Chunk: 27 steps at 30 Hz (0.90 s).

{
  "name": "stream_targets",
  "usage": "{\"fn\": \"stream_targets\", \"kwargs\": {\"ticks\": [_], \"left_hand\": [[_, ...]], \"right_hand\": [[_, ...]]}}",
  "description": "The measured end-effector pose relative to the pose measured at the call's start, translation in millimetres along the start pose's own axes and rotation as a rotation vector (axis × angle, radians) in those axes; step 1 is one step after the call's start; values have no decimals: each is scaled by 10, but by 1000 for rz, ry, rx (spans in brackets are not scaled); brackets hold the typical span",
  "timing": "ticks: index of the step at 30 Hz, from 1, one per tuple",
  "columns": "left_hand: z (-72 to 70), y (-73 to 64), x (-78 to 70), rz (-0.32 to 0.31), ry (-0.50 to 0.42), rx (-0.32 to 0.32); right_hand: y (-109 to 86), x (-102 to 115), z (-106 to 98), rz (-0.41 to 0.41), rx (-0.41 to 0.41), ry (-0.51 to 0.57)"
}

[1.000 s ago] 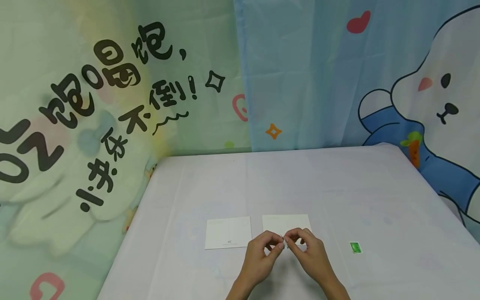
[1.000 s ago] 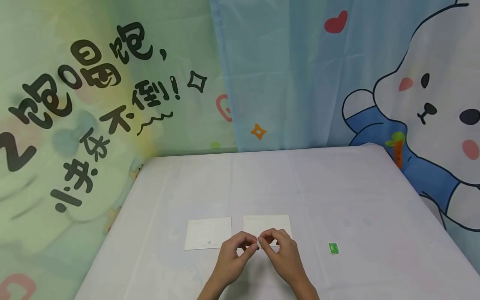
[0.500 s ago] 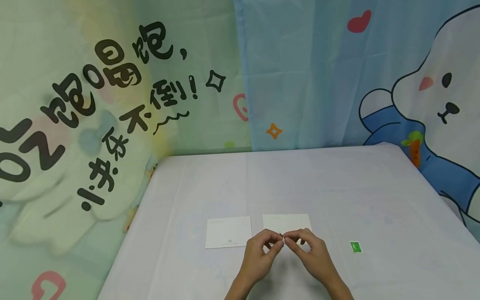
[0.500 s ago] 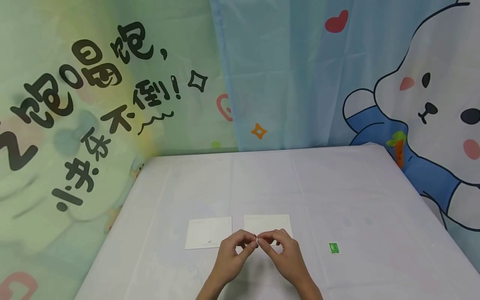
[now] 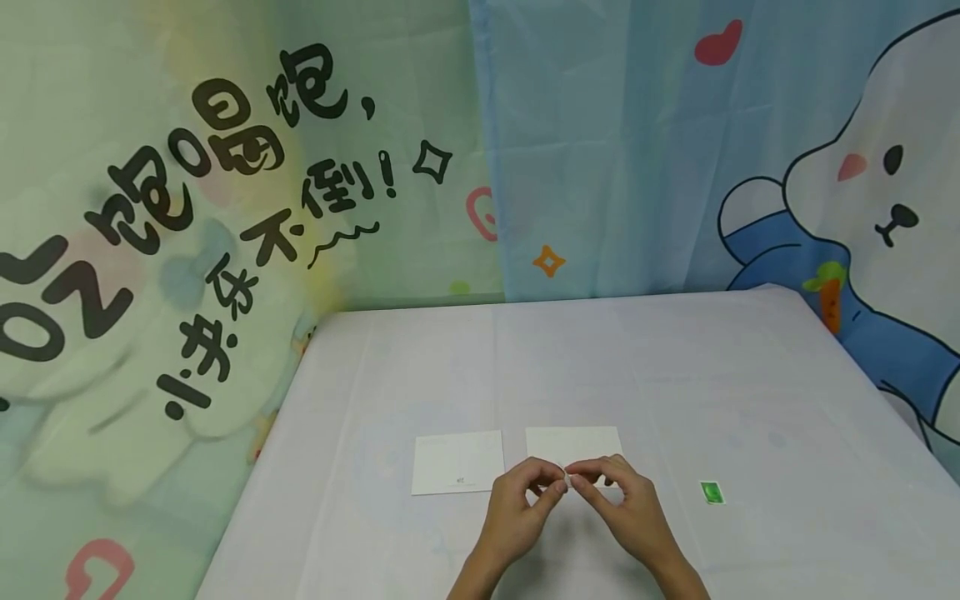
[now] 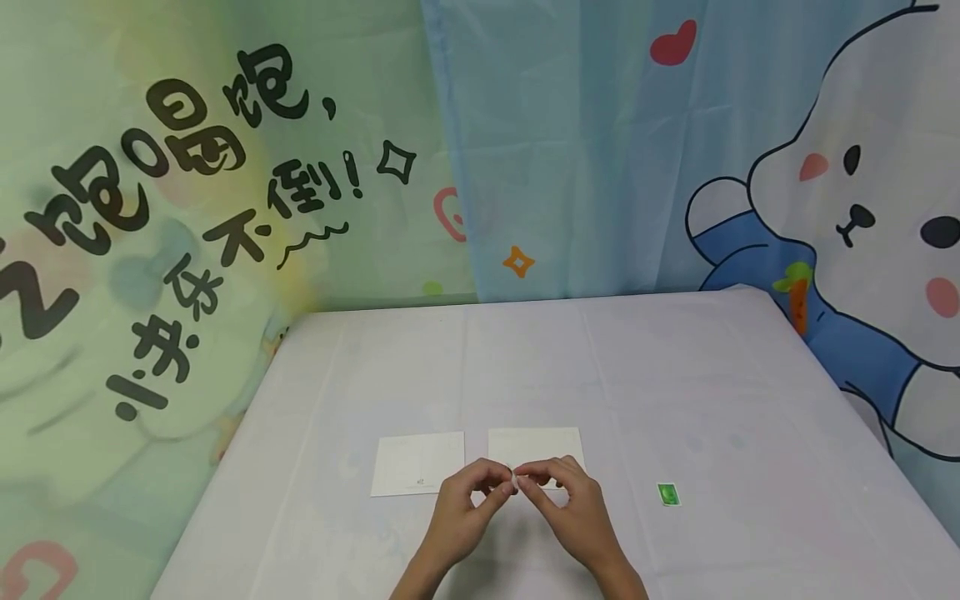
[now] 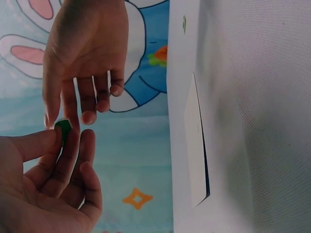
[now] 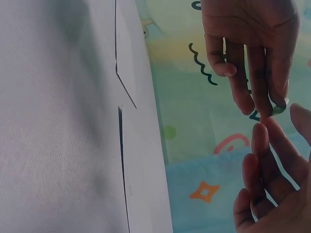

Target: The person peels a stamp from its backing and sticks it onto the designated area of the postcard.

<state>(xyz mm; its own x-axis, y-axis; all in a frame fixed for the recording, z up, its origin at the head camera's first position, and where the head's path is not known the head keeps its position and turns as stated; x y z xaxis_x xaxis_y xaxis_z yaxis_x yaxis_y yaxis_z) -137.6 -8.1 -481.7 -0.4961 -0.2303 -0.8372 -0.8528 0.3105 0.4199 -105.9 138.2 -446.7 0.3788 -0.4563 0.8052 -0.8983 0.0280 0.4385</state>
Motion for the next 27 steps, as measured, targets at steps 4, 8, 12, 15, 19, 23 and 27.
{"fn": "stream_targets", "kwargs": {"ticks": [4,8,12,15,19,23,27], "left_hand": [[-3,-5,0,-3,-1,-1],[-3,-7,-5,5,-5,-1],[-1,-8,-8,-11,-11,1],[-3,-5,-12,-29,-14,4],[-7,-6,-14,-36,-17,5],[-5,-10,-6,-24,-23,0],[2,-15,7,-13,-29,-6]], "right_hand": [[-3,-16,9,-9,-29,-2],[3,-5,10,-17,-60,-6],[10,17,5,-10,-86,-15],[16,29,0,-3,-106,-24],[16,36,-6,1,-127,-29],[17,40,-14,3,-142,-36],[12,31,-22,11,-158,-36]]}}
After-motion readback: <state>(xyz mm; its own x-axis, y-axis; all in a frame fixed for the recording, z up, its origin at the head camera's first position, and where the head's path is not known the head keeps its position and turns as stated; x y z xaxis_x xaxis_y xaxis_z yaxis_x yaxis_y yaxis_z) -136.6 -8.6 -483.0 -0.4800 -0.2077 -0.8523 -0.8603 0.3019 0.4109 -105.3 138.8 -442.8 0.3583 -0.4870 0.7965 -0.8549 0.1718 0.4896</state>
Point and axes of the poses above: each hand's wrist, its own y-axis towards the middle knuckle, its own z-axis out of the palm, x = y × z, the point moved 2 cm from there along y, towards the middle knuckle
